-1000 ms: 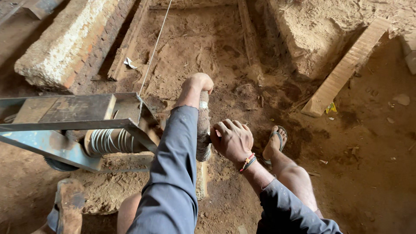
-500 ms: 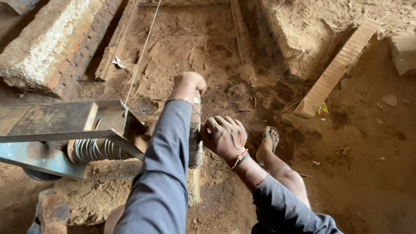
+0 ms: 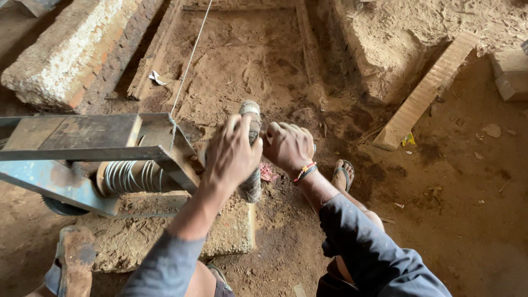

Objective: The person turns a crank on a mechanical device to wind a rope onto a spool while another person assists by holding the material.

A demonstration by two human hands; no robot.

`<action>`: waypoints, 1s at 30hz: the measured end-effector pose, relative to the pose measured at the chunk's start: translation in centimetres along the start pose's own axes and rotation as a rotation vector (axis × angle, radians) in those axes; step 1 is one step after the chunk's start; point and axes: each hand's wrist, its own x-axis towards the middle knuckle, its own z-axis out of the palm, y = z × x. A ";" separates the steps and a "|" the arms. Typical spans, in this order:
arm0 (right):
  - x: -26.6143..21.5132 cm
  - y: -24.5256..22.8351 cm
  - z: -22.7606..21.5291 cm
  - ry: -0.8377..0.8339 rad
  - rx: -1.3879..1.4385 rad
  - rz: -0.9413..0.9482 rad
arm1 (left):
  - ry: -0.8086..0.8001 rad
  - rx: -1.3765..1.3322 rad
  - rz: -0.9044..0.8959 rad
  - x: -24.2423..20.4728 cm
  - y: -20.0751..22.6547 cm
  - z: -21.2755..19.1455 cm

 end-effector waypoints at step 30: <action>9.1 3.7 1.4 -0.079 -0.021 0.118 | -0.236 -0.379 -0.237 -9.3 -3.5 8.1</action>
